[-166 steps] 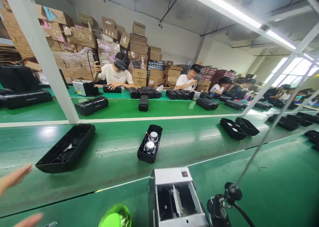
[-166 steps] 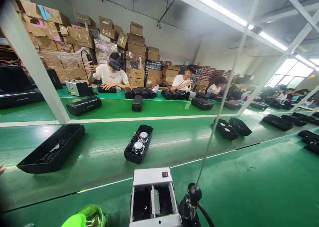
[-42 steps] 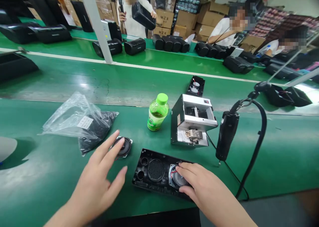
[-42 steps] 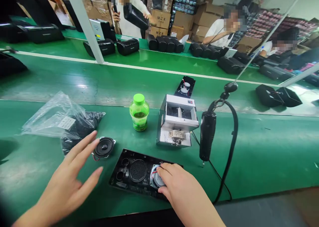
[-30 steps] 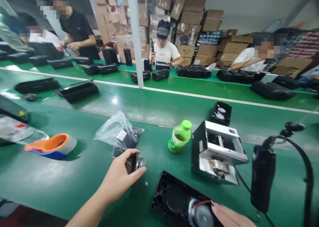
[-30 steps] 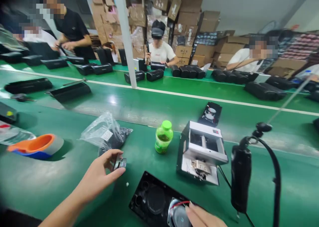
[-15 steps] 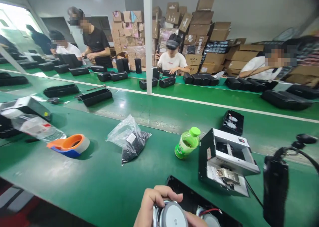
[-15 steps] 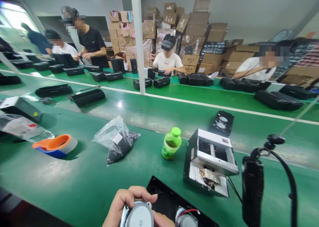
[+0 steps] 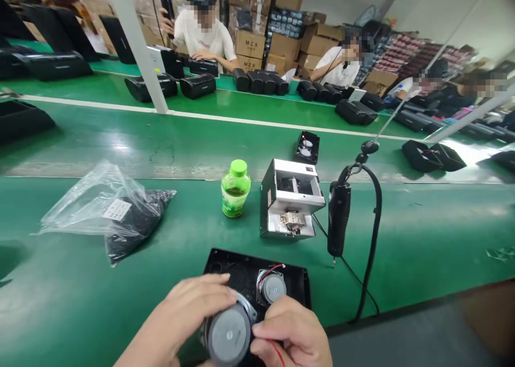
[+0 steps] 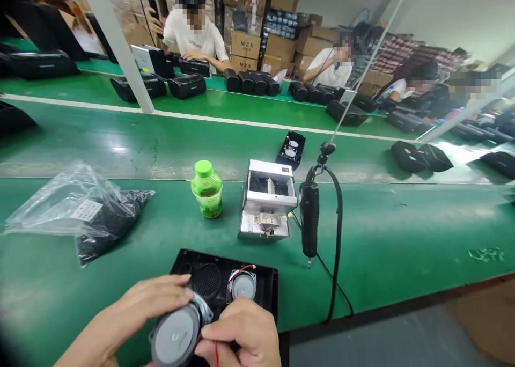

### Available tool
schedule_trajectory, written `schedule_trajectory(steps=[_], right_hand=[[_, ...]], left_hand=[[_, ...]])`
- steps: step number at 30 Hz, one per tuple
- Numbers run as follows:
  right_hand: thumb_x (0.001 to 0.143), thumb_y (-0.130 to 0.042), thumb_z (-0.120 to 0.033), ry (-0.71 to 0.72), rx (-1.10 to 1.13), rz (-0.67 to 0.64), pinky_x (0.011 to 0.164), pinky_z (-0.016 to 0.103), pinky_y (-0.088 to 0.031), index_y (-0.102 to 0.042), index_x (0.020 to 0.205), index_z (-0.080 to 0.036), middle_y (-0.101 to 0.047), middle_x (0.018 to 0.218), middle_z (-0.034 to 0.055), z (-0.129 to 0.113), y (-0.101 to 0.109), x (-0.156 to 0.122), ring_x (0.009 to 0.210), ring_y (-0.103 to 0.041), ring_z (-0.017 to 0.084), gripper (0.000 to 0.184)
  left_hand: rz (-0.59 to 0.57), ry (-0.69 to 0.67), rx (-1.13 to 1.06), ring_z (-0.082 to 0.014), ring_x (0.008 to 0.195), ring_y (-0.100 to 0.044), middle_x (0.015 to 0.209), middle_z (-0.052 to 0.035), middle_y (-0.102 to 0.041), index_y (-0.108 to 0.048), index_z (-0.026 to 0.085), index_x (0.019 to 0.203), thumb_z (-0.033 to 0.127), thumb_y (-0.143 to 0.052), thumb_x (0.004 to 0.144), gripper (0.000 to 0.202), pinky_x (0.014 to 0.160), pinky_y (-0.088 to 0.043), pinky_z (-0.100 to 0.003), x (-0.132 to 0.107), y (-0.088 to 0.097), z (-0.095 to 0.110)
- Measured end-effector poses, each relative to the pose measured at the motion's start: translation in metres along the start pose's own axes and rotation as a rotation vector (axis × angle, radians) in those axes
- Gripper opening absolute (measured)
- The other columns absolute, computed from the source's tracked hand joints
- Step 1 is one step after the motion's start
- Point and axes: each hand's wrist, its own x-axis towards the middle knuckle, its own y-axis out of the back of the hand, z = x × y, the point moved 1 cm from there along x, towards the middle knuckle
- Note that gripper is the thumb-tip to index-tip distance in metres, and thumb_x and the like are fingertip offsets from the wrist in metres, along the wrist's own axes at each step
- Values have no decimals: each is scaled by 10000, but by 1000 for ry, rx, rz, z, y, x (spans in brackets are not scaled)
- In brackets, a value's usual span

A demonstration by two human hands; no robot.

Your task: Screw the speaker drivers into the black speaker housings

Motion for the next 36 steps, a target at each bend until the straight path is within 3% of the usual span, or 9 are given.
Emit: schedule_trajectory(steps=[4,9,14,18,21,25,30,36], right_hand=[[959,-805,-106,36,-156,1,587,238,-617,-781,1199,-264,-788,792,13,-8,13,0,623,-733,146,289],[938,-707,-32,88,-313,-58,657,301,-642,-733,1171,-253,-849,857,6,-3,24,5,692,-789,169,322],[980,-693,-56,80,-424,-29,657,317,-617,-711,1105,-241,-861,882,-1,7,23,4,696,-784,157,224],[1008,-679,-90,78,-455,-39,685,327,-591,-718,1071,-231,-866,912,-7,10,20,1,728,-780,150,159],[1032,-667,-113,84,-499,-48,672,336,-528,-721,1030,-218,-855,896,-1,11,18,-3,727,-757,149,119],[1044,-667,-137,70,-534,-85,688,345,-481,-719,1008,-209,-844,878,-4,13,19,-9,732,-741,146,96],[1041,-690,-163,40,-551,-143,671,364,-430,-716,1012,-211,-839,890,-21,16,22,-13,731,-713,143,62],[1044,-692,-178,21,-545,-163,659,374,-391,-706,1022,-224,-834,883,-39,19,22,-13,716,-694,139,52]], left_hand=[[-34,-93,332,-222,1038,-807,1193,18,-853,-667,349,1333,174,-743,875,497,874,-673,-317,32,4,0],[-217,-224,537,-247,1087,-828,1344,-36,-825,-596,275,1494,131,-690,897,622,929,-679,-378,45,-12,-10],[-385,-123,702,-329,910,-812,1105,-58,-824,-741,244,1212,135,-794,832,399,746,-640,-458,47,-25,-23],[-550,20,787,-358,929,-809,1101,-65,-838,-794,246,1150,136,-875,800,376,798,-622,-496,58,-28,-21],[-652,129,811,-341,959,-808,1109,-53,-844,-815,258,1150,154,-865,873,300,859,-613,-505,66,-28,-15],[-665,150,849,-337,1002,-812,1140,-58,-851,-836,257,1201,166,-834,924,292,893,-617,-526,66,-26,-14],[-593,-56,831,-344,983,-842,1204,-85,-876,-843,222,1299,234,-967,814,500,862,-644,-500,62,-21,-25],[-498,-213,838,-323,889,-839,1117,-73,-882,-869,209,1218,244,-974,772,459,764,-624,-473,58,-16,-35]])
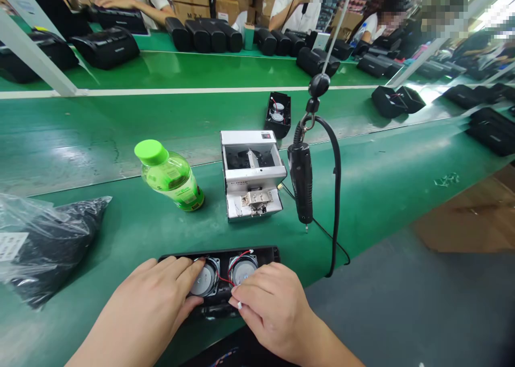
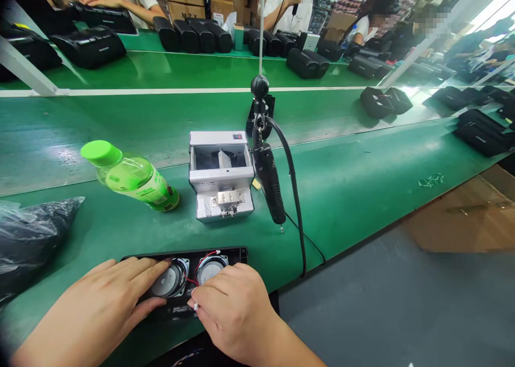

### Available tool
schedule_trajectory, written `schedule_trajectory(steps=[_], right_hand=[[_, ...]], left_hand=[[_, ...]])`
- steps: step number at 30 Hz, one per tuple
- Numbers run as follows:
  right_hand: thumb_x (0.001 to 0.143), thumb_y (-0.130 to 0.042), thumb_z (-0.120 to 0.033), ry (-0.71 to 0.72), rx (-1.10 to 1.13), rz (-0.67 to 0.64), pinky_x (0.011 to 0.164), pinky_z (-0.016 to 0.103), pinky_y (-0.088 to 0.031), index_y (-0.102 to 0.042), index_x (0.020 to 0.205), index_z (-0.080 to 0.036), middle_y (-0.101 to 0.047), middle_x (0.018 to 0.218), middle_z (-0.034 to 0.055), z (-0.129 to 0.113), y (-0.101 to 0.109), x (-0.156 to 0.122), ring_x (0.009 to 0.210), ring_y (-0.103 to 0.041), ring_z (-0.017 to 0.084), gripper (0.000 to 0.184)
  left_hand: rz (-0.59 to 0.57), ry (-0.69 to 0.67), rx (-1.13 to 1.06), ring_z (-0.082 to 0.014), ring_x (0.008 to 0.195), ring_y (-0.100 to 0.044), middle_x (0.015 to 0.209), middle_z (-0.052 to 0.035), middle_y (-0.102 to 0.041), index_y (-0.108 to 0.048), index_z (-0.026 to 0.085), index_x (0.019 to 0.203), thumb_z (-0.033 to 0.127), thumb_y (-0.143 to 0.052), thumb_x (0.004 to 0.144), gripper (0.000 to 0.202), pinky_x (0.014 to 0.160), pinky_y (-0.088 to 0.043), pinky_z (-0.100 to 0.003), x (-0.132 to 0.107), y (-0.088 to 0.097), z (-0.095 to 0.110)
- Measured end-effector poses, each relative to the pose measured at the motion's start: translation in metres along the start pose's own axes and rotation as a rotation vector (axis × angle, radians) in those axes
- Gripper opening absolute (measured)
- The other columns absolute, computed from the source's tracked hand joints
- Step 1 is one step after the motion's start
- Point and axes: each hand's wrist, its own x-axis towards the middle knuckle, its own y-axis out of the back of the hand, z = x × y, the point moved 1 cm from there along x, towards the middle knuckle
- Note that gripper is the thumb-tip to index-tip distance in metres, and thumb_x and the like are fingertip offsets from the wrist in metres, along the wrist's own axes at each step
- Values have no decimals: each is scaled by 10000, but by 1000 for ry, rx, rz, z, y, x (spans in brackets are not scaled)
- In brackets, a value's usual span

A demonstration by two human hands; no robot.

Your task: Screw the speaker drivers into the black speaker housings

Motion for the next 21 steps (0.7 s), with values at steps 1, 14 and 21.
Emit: schedule_trajectory(steps=[1,14,21], right_hand=[[1043,-693,-178,-2,2,0,659,374,-389,-707,1026,-225,-834,881,-37,0,-1,0,717,-693,141,52],[1028,-740,-202,2,30,-20,680,370,-422,-722,1039,-229,-839,885,-31,1,4,2,761,-742,155,34],[1022,-737,-158,18,35,8,701,360,-459,-718,1047,-228,-851,901,-24,1,3,1,773,-763,159,77]], left_hand=[[9,-13,0,-318,881,-835,1109,-71,-881,-869,205,1216,235,-962,774,452,768,-620,-470,0,0,0],[20,14,-17,-301,933,-810,1188,-61,-876,-835,222,1334,228,-982,790,564,826,-542,-458,-3,-4,-1],[33,32,-45,-306,968,-817,1164,-77,-873,-832,228,1325,245,-951,852,488,854,-527,-443,-4,-5,-1]])
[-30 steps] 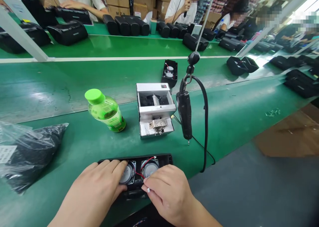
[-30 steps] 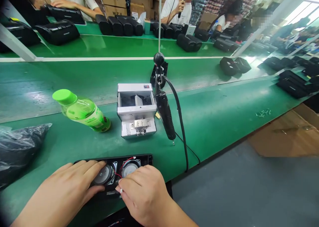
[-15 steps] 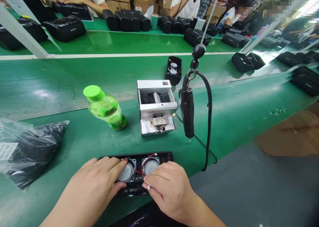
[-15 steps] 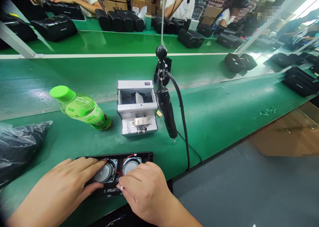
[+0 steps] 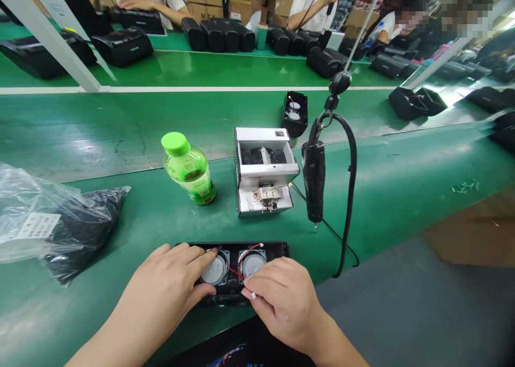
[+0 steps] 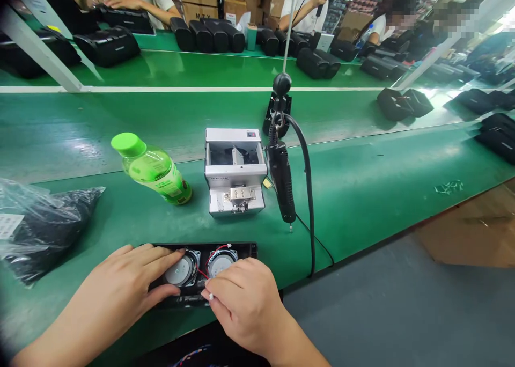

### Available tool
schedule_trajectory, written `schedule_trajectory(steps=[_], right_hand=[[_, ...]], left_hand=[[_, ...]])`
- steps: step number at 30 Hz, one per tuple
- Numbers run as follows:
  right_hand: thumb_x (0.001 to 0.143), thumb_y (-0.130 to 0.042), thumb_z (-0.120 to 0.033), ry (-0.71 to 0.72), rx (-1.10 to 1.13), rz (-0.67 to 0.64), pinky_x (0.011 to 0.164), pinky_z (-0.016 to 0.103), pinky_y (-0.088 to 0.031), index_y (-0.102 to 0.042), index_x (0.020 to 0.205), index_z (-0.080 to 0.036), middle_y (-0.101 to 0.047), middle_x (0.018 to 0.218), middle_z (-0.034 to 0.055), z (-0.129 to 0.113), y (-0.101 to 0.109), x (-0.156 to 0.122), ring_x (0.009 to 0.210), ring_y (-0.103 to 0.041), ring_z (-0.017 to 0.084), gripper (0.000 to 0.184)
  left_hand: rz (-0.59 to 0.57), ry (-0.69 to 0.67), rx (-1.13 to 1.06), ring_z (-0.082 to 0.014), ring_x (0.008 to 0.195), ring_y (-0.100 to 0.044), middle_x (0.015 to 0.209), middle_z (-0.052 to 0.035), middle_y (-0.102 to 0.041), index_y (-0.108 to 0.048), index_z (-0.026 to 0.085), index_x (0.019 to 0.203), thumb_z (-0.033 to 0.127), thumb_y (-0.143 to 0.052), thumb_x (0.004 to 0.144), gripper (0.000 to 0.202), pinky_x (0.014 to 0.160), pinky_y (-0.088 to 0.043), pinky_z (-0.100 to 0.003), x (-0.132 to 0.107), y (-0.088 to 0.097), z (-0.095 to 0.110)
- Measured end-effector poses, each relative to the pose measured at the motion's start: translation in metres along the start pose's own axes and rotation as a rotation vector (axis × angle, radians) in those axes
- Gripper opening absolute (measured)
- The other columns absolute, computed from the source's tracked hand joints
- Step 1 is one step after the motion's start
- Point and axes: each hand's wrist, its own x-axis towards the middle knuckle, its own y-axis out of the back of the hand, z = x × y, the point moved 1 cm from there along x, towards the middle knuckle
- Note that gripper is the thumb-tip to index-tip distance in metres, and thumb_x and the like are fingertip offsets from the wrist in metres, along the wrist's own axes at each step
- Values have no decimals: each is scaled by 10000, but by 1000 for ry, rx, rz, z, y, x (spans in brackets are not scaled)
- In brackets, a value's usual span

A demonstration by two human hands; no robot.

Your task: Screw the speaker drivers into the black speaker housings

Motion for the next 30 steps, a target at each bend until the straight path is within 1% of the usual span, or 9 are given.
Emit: schedule_trajectory(steps=[9,13,21,23,24,26,28,29,30], right_hand=[[1025,-745,-173,-14,-4,19,686,357,-476,-723,1024,-232,-842,890,-27,2,0,3,738,-744,153,64],[1012,-748,-147,-2,6,30,671,350,-483,-715,1020,-234,-844,879,-24,-1,1,5,723,-752,155,93],[1002,-753,-144,64,-14,38,643,351,-486,-707,1058,-225,-848,849,-13,2,0,4,684,-766,156,109],[1021,-762,-234,87,-25,12,614,360,-478,-717,1094,-226,-835,836,-17,1,2,5,670,-755,161,86],[1036,-768,-323,101,-31,-4,597,364,-477,-722,1128,-225,-826,831,-17,1,3,6,659,-746,164,142],[1047,-739,-566,117,-22,-22,609,370,-533,-721,1239,-217,-836,891,7,0,7,3,704,-767,177,398],[1032,-644,-755,88,9,37,730,383,-643,-693,1364,-216,-855,1044,60,2,15,-5,863,-815,209,635],[1042,-611,-765,50,16,98,814,400,-678,-673,1413,-219,-848,1118,88,4,20,-12,959,-822,230,663],[1063,-612,-713,0,9,173,883,421,-693,-656,1448,-223,-832,1165,110,8,26,-20,1036,-814,249,624]], left_hand=[[-213,117,-65,-319,1047,-828,1171,-47,-881,-847,288,1317,302,-1002,831,510,887,-568,-451,17,14,1],[-241,150,-54,-321,1053,-825,1157,-45,-882,-850,285,1308,270,-1005,827,505,907,-577,-463,20,19,7],[-251,147,-51,-328,1050,-826,1142,-51,-882,-834,258,1351,319,-995,845,535,894,-612,-474,18,16,9],[-234,133,-45,-327,1049,-828,1168,-61,-880,-823,258,1379,322,-988,853,555,904,-619,-470,16,15,8],[-220,119,-41,-326,1057,-828,1190,-67,-879,-819,256,1389,321,-987,855,564,910,-622,-466,14,15,9],[-179,85,-22,-329,1078,-828,1240,-79,-874,-810,240,1406,309,-986,855,582,914,-627,-465,11,13,9],[-129,56,11,-333,1080,-832,1275,-87,-869,-807,221,1410,277,-995,835,607,899,-630,-462,6,10,8],[-105,41,24,-333,1070,-836,1283,-88,-868,-806,218,1411,268,-1002,820,624,890,-631,-460,3,7,6],[-79,27,31,-333,1058,-839,1290,-89,-867,-808,219,1408,271,-1008,808,635,888,-631,-459,-1,3,4]])
